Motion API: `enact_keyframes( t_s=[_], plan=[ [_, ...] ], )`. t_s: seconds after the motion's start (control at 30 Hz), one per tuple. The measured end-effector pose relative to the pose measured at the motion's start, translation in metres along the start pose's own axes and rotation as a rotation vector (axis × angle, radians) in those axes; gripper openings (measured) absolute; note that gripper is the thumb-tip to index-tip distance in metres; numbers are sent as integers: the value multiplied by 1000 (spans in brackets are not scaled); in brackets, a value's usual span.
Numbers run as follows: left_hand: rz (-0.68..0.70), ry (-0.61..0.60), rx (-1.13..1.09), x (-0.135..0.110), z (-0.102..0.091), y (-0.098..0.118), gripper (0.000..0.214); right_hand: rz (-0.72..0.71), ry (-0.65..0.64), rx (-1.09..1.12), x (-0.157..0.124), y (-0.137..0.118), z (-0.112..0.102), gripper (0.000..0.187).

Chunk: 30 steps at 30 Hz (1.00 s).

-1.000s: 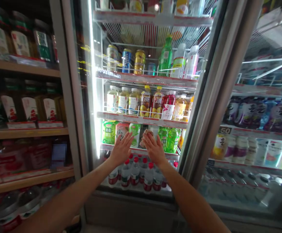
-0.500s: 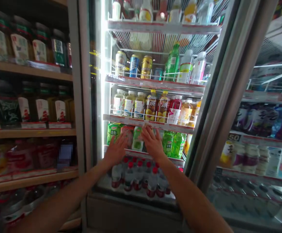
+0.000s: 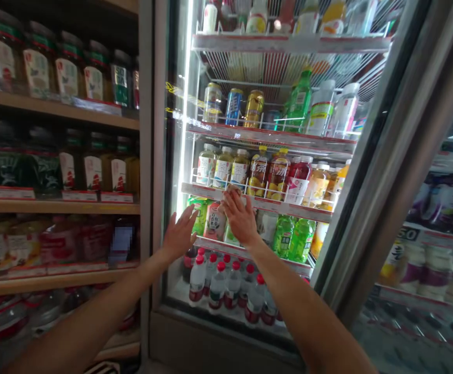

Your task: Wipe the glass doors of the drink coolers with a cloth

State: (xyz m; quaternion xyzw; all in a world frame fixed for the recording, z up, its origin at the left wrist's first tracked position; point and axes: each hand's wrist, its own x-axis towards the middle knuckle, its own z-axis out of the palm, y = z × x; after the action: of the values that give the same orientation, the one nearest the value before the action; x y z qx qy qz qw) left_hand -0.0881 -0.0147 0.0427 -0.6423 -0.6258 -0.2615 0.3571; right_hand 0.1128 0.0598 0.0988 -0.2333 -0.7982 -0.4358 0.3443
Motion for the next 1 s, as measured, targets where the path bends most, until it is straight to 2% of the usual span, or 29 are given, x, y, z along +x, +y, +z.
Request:
enact_keyframes(
  t_s=[0.17,0.37,0.5,0.57,0.73,0.8,0.93,1.0],
  plan=[
    [-1,-59,23,-1,-5,-2,58,-245,-64,51,-15,-26,12,40],
    [2,-86,14,-6,-4,-12,61,-38,1,7,8,-24,10,40],
    [-3,-86,4,-8,-2,-14,61,-187,-27,47,4,-26,12,41],
    [3,-84,4,-8,-2,-15,60,-211,-44,62,9,-22,11,41],
    [-4,-73,4,-9,0,-14,60,39,21,24,33,-6,1,41],
    [-8,-59,-2,-9,1,-14,61,-1,14,13,26,-5,-1,40],
    [-6,-52,4,-9,1,-14,62,-238,-56,28,7,-4,-2,39],
    [-1,-44,10,-6,-1,-13,62,-201,-52,16,13,6,-6,40]
  ],
)
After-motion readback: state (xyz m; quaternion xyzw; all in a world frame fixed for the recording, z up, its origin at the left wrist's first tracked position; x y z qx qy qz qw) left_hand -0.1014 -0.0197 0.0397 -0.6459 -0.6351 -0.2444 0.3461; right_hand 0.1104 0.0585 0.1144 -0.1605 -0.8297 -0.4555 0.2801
